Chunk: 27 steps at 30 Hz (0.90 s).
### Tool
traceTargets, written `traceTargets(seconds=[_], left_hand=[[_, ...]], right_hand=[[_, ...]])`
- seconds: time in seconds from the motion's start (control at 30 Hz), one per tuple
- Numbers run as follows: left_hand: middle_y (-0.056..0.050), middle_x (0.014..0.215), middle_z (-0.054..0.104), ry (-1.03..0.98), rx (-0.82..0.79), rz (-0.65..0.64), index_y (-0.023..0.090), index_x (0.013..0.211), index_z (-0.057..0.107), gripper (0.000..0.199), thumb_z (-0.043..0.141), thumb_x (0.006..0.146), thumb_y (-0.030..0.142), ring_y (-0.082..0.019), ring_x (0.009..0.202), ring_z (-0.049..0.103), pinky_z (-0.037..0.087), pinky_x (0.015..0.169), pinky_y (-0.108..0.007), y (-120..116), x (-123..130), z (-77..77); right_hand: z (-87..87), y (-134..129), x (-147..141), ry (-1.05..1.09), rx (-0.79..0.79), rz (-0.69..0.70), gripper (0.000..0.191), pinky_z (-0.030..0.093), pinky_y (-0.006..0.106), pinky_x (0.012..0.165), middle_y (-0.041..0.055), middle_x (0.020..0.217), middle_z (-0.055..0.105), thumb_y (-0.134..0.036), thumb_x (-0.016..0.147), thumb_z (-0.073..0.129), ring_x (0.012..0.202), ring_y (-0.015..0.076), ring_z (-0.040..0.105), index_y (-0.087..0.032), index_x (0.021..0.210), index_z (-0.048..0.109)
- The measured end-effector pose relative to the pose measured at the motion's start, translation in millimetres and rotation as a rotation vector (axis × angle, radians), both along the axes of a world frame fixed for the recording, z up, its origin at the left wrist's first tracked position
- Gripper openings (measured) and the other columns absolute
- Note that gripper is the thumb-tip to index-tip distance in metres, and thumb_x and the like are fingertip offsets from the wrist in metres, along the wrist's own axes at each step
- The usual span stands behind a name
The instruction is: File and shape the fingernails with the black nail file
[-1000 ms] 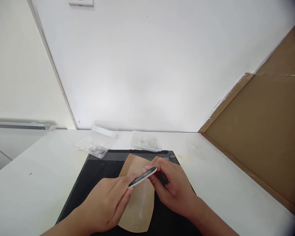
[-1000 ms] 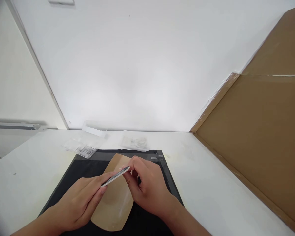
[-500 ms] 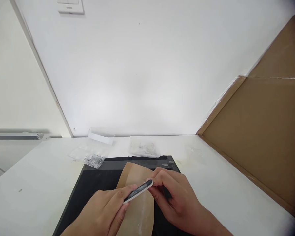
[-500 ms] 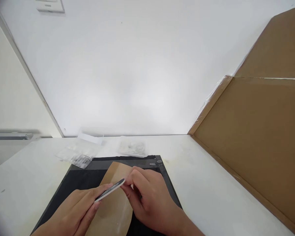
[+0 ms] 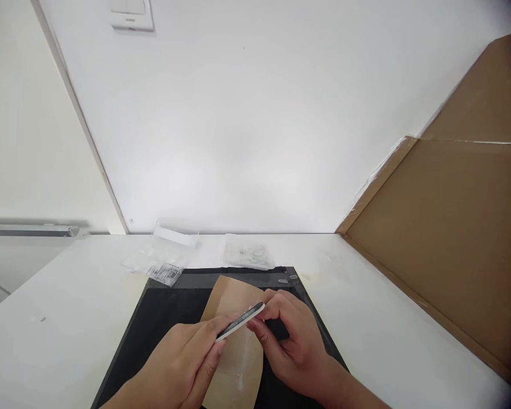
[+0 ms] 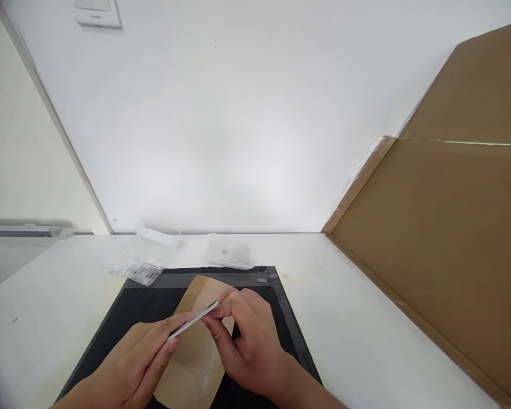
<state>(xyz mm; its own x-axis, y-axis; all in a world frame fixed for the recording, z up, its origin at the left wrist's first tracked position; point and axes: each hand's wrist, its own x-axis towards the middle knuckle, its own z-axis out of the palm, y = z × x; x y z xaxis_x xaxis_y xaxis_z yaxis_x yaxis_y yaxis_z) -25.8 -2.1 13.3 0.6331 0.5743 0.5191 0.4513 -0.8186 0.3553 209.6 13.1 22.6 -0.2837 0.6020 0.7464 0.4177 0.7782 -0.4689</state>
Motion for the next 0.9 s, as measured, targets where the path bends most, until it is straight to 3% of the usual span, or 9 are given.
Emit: traceTargets(seconds=[0.63, 0.9], left_hand=[[-0.012, 0.133, 0.07, 0.012, 0.019, 0.023, 0.022, 0.158, 0.034, 0.051, 0.036, 0.108, 0.021, -0.02, 0.102, 0.076, 0.063, 0.086, -0.028, 5.0, -6.4, 1.2], [-0.01, 0.128, 0.072, 0.003, 0.059, 0.054, 0.022, 0.155, 0.037, 0.047, 0.037, 0.108, 0.021, -0.02, 0.099, 0.075, 0.061, 0.079, -0.026, -3.0, -11.7, 19.7]], right_hand=[[-4.2, 5.2, -1.5, -0.089, 0.095, -0.034, 0.012, 0.046, 0.033, 0.069, -0.0016, 0.078, 0.07, -0.016, 0.094, 0.064, 0.071, 0.0154, 0.065, -0.024, 0.091, 0.056], [-8.6, 6.8, 2.1, -0.179, 0.094, 0.026, 0.013, 0.038, 0.033, 0.069, -0.0032, 0.073, 0.066, -0.015, 0.094, 0.066, 0.065, 0.0136, 0.057, -0.023, 0.092, 0.056]])
